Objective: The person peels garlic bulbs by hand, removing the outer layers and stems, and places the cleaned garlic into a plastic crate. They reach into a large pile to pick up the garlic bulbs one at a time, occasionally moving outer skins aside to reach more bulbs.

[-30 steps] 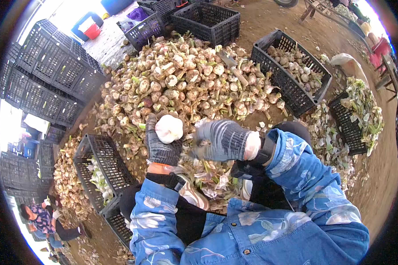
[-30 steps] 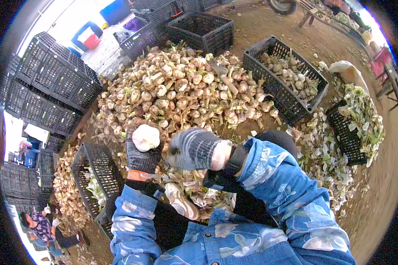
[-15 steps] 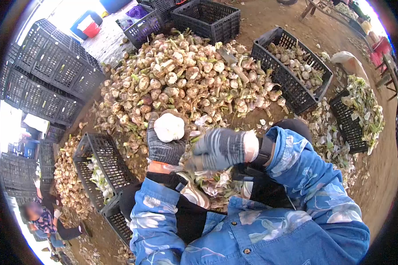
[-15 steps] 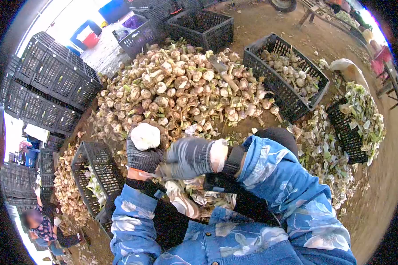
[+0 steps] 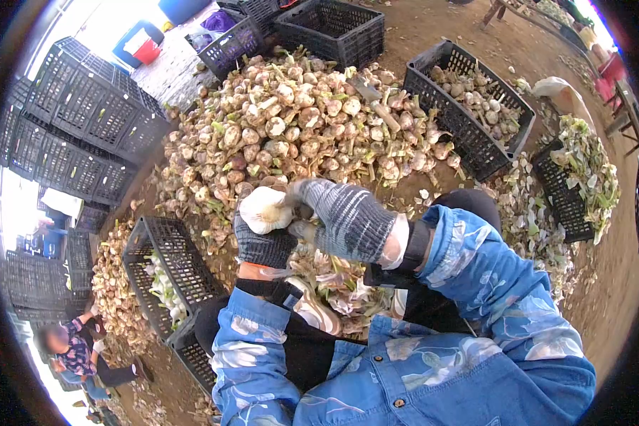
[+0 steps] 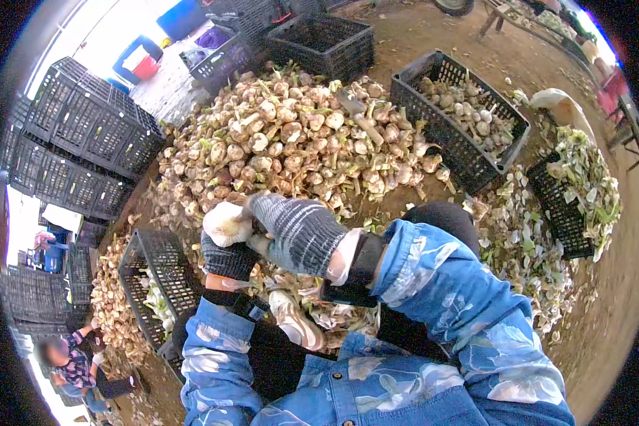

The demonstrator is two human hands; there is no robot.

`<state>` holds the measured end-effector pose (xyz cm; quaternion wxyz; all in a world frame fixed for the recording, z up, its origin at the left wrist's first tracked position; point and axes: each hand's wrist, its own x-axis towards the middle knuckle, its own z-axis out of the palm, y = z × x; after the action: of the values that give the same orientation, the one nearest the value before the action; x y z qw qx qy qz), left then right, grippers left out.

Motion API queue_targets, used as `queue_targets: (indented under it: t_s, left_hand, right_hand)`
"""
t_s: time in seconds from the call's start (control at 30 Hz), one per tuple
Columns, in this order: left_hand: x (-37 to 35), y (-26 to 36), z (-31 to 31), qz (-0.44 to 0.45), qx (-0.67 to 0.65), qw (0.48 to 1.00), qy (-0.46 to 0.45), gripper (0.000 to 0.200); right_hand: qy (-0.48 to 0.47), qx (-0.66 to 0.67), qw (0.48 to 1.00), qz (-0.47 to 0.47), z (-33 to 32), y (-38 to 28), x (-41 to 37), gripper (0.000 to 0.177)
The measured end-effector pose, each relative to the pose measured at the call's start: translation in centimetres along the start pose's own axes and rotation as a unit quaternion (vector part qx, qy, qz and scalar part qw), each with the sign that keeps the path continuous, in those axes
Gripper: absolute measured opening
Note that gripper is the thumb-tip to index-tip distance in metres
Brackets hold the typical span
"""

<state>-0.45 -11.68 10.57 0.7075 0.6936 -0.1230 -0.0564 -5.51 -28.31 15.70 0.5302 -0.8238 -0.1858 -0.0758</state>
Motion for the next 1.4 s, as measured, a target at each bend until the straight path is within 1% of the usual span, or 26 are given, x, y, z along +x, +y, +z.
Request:
queue_targets:
  t_s: [0.13,0.17,0.23,0.27,0.33,0.4,0.47,0.5,0.63,0.67,0.7,0.73,0.77,0.8,0.83,0.9,0.93,0.97,1.03,1.07,1.1,1.2,1.27,1.3,1.37,1.4]
  left_hand:
    - [0.4,-0.4,-0.2,0.087,0.026,0.994,-0.056,0.010]
    - [1.3,-1.7,-1.6,-0.033,-0.301,0.942,-0.146,0.010]
    - [0.6,-3.0,-1.3,-0.095,-0.437,0.895,0.002,0.017]
    - [0.2,-0.3,-0.7,-0.108,-0.447,0.888,0.015,0.022]
    - [-0.2,5.0,-0.6,-0.118,-0.431,0.892,0.071,0.034]
    - [-0.8,7.9,-3.1,-0.002,-0.293,0.955,0.040,0.035]
    - [-1.9,9.8,-8.0,-0.029,-0.347,0.931,0.106,0.030]
    - [-3.1,11.5,-9.7,-0.038,-0.333,0.940,0.067,0.030]
    - [-9.7,9.8,-18.6,-0.057,-0.236,0.935,0.259,0.032]
    - [-12.1,9.0,-18.5,-0.057,-0.015,0.934,0.352,0.029]
    - [-14.7,7.1,-21.0,-0.136,-0.068,0.933,0.326,0.030]
    - [-16.1,5.6,-20.4,-0.202,-0.018,0.855,0.478,0.034]
    - [-23.0,-1.8,-31.9,-0.218,-0.168,0.947,0.168,0.036]
    - [-29.4,-7.7,-37.4,-0.314,-0.230,0.877,0.281,0.036]
    - [-32.5,-8.1,-36.9,-0.316,-0.231,0.875,0.284,0.036]
    - [-35.9,-9.7,-32.3,-0.327,0.059,0.881,0.337,0.064]
    - [-32.9,-5.7,-26.9,-0.483,0.237,0.772,0.339,0.059]
    - [-29.6,-1.5,-23.0,-0.607,0.399,0.611,0.315,0.056]
    - [-30.6,-4.4,-26.6,-0.429,0.440,0.721,0.320,0.054]
    - [-29.5,-5.1,-27.3,-0.303,0.364,0.819,0.323,0.052]
    - [-26.3,-4.3,-26.5,-0.259,0.377,0.842,0.286,0.042]
    - [-17.5,-6.7,-23.8,-0.191,0.393,0.866,0.245,0.035]
    - [-12.1,-11.0,-22.5,-0.164,0.518,0.826,0.152,0.047]
    - [-8.7,-11.9,-20.6,-0.208,0.506,0.824,0.149,0.054]
    - [-4.6,-18.0,-20.3,-0.171,0.500,0.840,0.125,0.057]
    - [-2.2,-16.8,-18.2,-0.158,0.503,0.842,0.115,0.060]
  right_hand:
    - [-0.025,-0.067,0.991,-0.113,0.9,0.2,0.4,0.014]
    - [-0.213,-0.052,0.969,-0.117,1.1,0.5,-0.2,0.020]
    - [-0.490,0.091,0.864,-0.072,3.7,2.2,-2.0,0.022]
    - [-0.493,0.092,0.862,-0.072,3.5,2.3,-2.2,0.022]
    - [-0.371,0.026,0.924,-0.088,2.4,2.6,-2.4,0.021]
    - [-0.331,-0.113,0.936,-0.027,0.9,2.5,-1.5,0.019]
    - [-0.322,-0.163,0.933,0.001,0.6,3.0,-1.3,0.021]
    - [-0.335,-0.179,0.925,0.009,0.4,3.0,-1.3,0.022]
    - [-0.333,-0.180,0.925,0.020,0.5,3.0,-1.4,0.022]
    - [-0.339,-0.203,0.918,0.012,0.8,4.2,-1.5,0.024]
    - [-0.342,-0.202,0.918,0.012,0.9,4.6,-1.5,0.024]
    - [-0.338,-0.217,0.916,0.022,1.0,4.9,-1.4,0.023]
    - [-0.334,-0.232,0.913,0.031,1.1,5.2,-1.3,0.023]
    - [-0.351,-0.242,0.904,0.038,0.8,4.9,-1.1,0.023]
    - [-0.355,-0.241,0.902,0.038,0.9,5.2,-1.1,0.023]
    - [-0.359,-0.224,0.905,0.045,1.4,5.6,-0.9,0.023]
    - [-0.365,-0.229,0.901,0.058,1.7,5.8,-0.7,0.023]
    - [-0.369,-0.228,0.899,0.057,2.0,5.9,-0.6,0.023]
    - [-0.352,-0.247,0.902,0.037,2.5,6.3,-0.6,0.023]
    - [-0.345,-0.236,0.908,0.018,2.8,6.6,-0.6,0.023]
    - [-0.363,-0.231,0.903,0.026,3.3,6.7,-0.3,0.022]
    - [-0.357,-0.221,0.907,0.019,4.1,6.7,0.0,0.021]
    - [-0.354,-0.242,0.903,0.023,4.8,6.8,0.3,0.020]
    - [-0.334,-0.236,0.912,0.014,5.0,7.0,0.2,0.020]
    - [-0.355,-0.274,0.893,0.031,5.3,6.6,0.9,0.018]
    - [-0.354,-0.268,0.895,0.039,5.2,6.6,1.0,0.018]
